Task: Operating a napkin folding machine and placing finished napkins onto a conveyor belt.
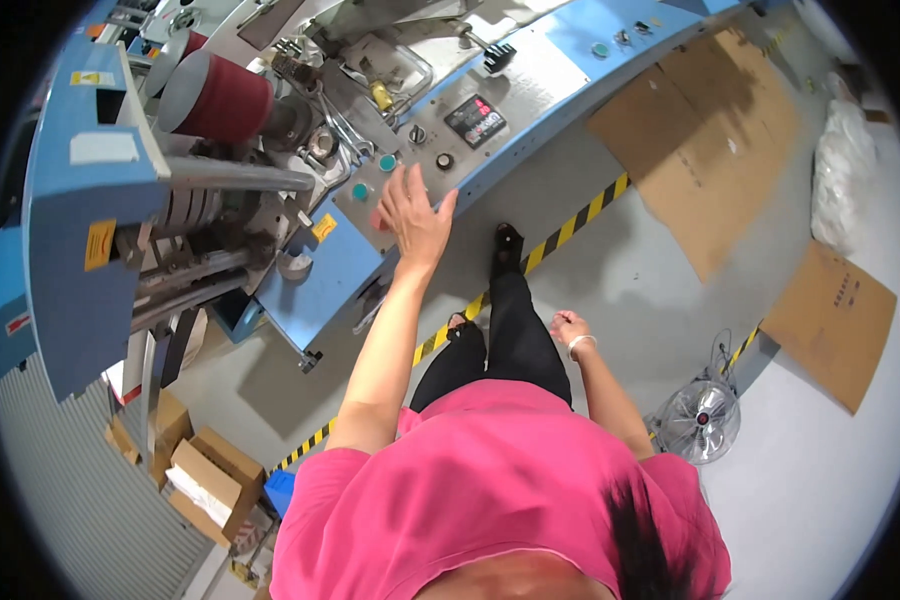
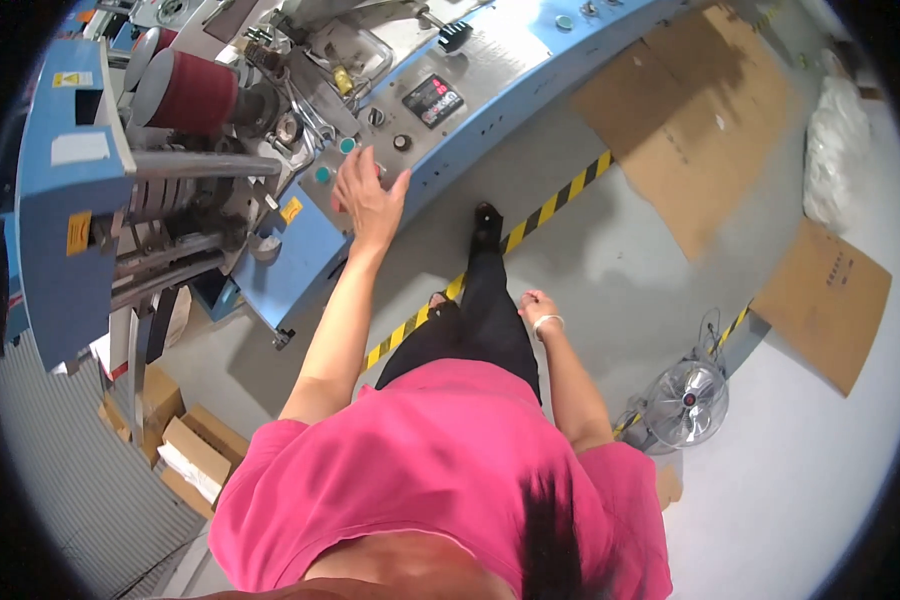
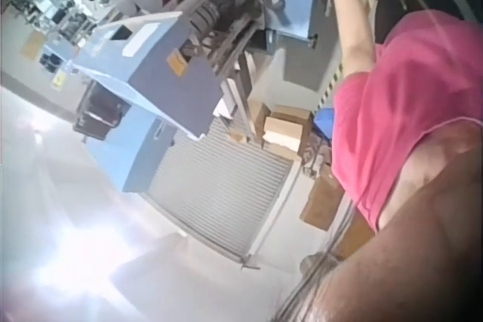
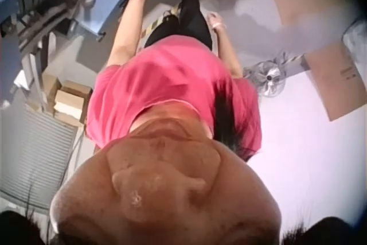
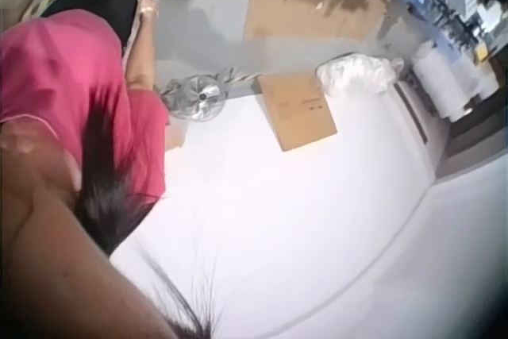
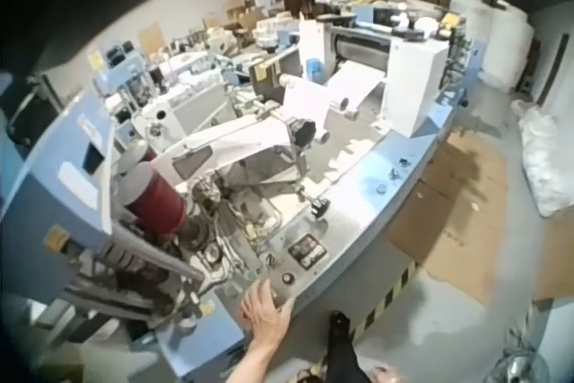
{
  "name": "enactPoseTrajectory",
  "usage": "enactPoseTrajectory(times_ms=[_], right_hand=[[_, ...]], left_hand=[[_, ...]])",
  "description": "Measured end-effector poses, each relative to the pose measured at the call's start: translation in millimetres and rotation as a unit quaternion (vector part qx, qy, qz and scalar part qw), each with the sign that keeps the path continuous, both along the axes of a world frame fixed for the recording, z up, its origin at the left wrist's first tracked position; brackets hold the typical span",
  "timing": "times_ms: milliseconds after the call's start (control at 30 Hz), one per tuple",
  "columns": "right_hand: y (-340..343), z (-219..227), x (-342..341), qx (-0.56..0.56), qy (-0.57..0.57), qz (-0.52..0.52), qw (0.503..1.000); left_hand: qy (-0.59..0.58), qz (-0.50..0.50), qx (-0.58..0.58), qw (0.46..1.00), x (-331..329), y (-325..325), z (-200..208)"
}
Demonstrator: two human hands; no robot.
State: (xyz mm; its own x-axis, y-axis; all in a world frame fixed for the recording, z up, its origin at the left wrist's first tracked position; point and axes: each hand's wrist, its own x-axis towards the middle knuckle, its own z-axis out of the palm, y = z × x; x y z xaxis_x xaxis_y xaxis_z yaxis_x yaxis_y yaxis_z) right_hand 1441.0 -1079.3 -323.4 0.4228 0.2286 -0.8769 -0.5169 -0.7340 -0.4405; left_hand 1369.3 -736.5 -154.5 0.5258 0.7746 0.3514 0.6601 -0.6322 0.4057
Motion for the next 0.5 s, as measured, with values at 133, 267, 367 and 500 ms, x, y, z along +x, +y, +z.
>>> enactPoseTrajectory(times_ms=[133, 267, 367, 500], right_hand=[[0, 7, -36, 0.029, -0.081, 0.009, 0.996], [50, 113, -51, 0.115, -0.296, 0.106, 0.943], [82, 207, -54, 0.253, -0.438, 0.145, 0.851], [101, 365, -82, 0.432, -0.601, 0.141, 0.657]], left_hand=[[-0.027, -0.053, -0.026, 0.998, -51, -50, 27], [-0.102, -0.081, -0.162, 0.978, -102, -90, 34], [-0.247, 0.028, -0.684, 0.686, -125, -102, 35], [-0.415, 0.026, -0.792, 0.448, -169, -121, 49]])
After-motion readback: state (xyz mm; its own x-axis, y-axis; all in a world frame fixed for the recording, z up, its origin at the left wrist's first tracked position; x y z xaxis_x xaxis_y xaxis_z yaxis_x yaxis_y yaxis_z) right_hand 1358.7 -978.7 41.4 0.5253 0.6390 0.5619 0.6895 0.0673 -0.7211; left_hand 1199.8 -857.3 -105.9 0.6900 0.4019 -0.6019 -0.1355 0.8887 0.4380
